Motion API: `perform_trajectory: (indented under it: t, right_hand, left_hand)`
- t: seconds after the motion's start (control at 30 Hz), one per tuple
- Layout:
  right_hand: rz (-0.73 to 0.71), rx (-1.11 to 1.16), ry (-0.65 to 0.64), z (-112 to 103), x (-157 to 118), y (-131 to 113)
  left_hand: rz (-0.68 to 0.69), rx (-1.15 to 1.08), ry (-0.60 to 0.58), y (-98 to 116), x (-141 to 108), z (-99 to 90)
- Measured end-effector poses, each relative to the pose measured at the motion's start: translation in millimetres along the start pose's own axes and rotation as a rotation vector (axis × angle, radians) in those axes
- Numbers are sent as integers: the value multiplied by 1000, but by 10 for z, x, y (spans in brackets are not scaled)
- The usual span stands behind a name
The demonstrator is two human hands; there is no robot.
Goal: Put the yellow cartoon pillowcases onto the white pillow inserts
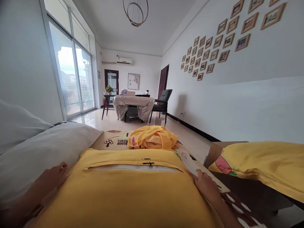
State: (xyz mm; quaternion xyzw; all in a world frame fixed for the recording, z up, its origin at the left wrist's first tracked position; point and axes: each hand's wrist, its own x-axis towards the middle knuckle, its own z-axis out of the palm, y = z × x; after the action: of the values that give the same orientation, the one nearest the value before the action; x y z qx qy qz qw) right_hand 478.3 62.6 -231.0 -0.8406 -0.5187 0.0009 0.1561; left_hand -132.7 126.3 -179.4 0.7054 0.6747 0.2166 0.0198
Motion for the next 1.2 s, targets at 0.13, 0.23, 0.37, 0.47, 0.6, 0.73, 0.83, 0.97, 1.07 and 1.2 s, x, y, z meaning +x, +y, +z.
perform_trajectory:
  t: [0.13,0.23,0.37,0.47,0.6,0.73,0.83,0.97,1.07,1.2]
  right_hand:
    - [-354,45,80,-470,-399,-753]
    - [-628,79,-70,-768,-912,-1568]
    - [-838,59,-247,-766,-1381,-2341]
    - [-956,151,-254,-468,-1441,-2544]
    - [-925,217,-223,-87,-1403,-2547]
    - [-967,184,-186,-11,-1396,-2509]
    - [-995,166,-142,-27,-1396,-2505]
    - [-1036,151,-71,15,-1387,-2490]
    - [-1060,120,-34,55,-1371,-2469]
    - [-1074,81,-36,49,-1342,-2457]
  left_hand:
    - [120,15,-107,489,-58,-421]
    - [159,143,-245,1004,-52,-513]
    - [100,224,-280,1291,-9,-275]
    - [192,51,-255,1085,41,3]
    - [217,-179,-153,697,114,171]
    - [120,-277,-197,617,141,81]
    - [42,-327,-202,685,118,18]
    - [15,-307,-164,750,77,25]
    - [12,-305,-156,762,78,63]
    - [5,-312,-127,760,98,98]
